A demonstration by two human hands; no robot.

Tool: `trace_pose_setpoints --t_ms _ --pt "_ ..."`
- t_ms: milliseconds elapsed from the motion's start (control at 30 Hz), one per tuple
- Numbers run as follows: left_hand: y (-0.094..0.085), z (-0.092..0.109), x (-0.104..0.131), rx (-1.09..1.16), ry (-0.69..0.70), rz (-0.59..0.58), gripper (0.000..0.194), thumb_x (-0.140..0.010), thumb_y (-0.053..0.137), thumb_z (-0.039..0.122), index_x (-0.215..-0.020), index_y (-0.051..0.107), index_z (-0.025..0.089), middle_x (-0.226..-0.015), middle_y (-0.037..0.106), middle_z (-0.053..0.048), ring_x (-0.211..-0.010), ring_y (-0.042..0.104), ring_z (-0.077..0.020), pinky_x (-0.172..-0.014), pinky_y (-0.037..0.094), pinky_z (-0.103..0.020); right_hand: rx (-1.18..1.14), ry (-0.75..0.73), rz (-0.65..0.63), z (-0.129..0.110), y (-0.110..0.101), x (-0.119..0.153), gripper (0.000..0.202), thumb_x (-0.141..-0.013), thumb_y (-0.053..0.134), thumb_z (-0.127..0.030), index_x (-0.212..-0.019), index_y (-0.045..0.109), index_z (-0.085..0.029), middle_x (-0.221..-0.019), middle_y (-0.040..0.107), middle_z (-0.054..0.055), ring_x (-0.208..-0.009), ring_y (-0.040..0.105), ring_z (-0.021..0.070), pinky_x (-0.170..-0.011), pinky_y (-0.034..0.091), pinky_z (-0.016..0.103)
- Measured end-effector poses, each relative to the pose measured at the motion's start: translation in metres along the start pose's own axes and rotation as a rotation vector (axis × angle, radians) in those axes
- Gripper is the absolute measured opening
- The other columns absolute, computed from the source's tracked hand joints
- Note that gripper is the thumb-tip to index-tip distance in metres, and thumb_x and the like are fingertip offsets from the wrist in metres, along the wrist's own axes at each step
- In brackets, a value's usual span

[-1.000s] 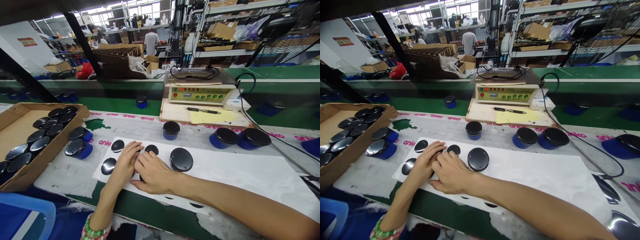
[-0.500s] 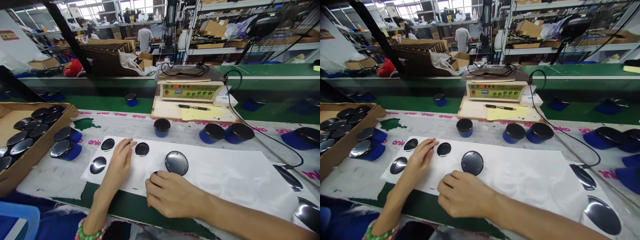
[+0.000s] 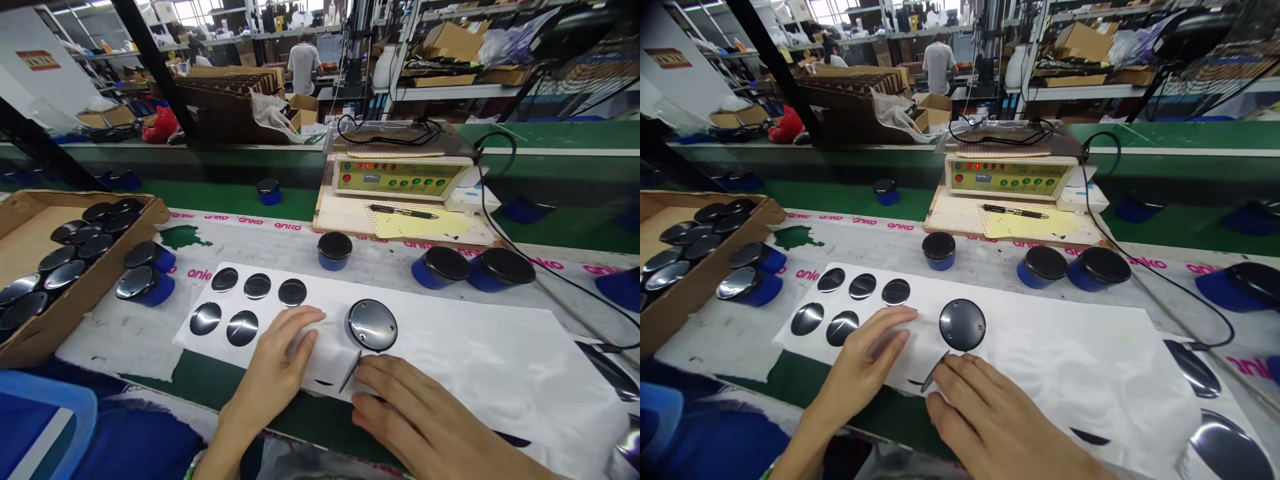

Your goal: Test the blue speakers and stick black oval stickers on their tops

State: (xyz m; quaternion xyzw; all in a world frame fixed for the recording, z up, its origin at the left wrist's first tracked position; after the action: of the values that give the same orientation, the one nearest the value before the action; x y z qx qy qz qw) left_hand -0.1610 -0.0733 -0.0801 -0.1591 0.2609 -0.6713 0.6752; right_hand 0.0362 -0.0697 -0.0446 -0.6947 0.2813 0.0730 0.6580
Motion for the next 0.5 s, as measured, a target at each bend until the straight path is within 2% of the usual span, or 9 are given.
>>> trace_pose_setpoints --t_ms 67,133,200,300,400,500 --pt "0.009 0.008 -0.004 0.018 0.013 -0.108 0.045 -0.091 0.05 0.022 -0.134 0.042 0.034 -0.143 0.043 -0.001 -0.132 0.041 -0.0184 -0.11 0.037 -0.035 -0.029 0.013 0.053 -0.001 -0.005 0.006 0.016 -0.09 0.049 -0.008 -0.097 0.062 -0.012 -0.096 0.071 0.013 -0.094 0.065 0.0235 -0.084 0.055 0.036" --pt "0.022 0.015 -0.008 0.021 0.013 -0.206 0.07 -0.087 0.056 0.02 -0.145 0.02 0.035 -0.153 0.027 0.0 -0.14 0.029 -0.02 -0.115 0.031 -0.037 -0.093 0.07 0.112 -0.001 -0.01 0.013 0.011 -0.088 0.056 -0.013 -0.1 0.058 -0.013 -0.095 0.069 0.013 -0.094 0.064 0.0223 -0.085 0.055 0.034" --pt "0.034 0.02 -0.013 0.034 -0.017 -0.251 0.085 -0.083 0.062 0.024 -0.148 0.009 0.035 -0.156 0.022 0.0 -0.142 0.024 -0.0217 -0.116 0.029 -0.039 -0.192 0.198 0.171 0.0 -0.013 0.021 0.022 -0.087 0.062 -0.019 -0.107 0.054 -0.017 -0.101 0.065 0.011 -0.1 0.061 0.0217 -0.087 0.055 0.032" --pt "0.051 0.023 -0.019 0.056 -0.058 -0.216 0.083 -0.081 0.066 0.03 -0.147 0.015 0.031 -0.151 0.034 -0.003 -0.139 0.032 -0.0238 -0.113 0.033 -0.042 -0.375 0.499 0.4 0.009 -0.014 0.028 0.031 -0.085 0.064 -0.02 -0.112 0.05 -0.025 -0.107 0.057 0.008 -0.105 0.057 0.0217 -0.087 0.054 0.034" --pt "0.059 0.022 -0.021 0.052 -0.064 -0.146 0.073 -0.079 0.067 0.029 -0.142 0.029 0.03 -0.144 0.045 -0.005 -0.133 0.04 -0.0257 -0.109 0.037 -0.045 -0.545 0.75 0.646 0.02 -0.005 0.03 0.023 -0.085 0.061 -0.015 -0.104 0.053 -0.026 -0.101 0.054 0.006 -0.099 0.057 0.0194 -0.084 0.054 0.033" --pt "0.06 0.019 -0.02 0.092 -0.118 -0.115 0.077 -0.075 0.072 0.031 -0.14 0.031 0.033 -0.141 0.048 -0.004 -0.131 0.044 -0.0266 -0.107 0.039 -0.045 -0.666 0.91 0.631 0.031 0.003 0.029 0.019 -0.089 0.057 -0.018 -0.106 0.056 -0.026 -0.098 0.058 0.004 -0.09 0.062 0.0163 -0.077 0.055 0.028"
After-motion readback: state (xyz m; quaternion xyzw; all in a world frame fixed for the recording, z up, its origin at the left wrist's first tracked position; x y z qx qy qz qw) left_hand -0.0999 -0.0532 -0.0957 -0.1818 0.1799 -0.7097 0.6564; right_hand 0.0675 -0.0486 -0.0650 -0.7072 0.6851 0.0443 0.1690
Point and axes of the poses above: each hand's wrist, its own x-axis away from the middle knuckle, its own y-axis out of the palm, z = x × y, the point moved 3 cm from there along -x, towards the middle knuckle
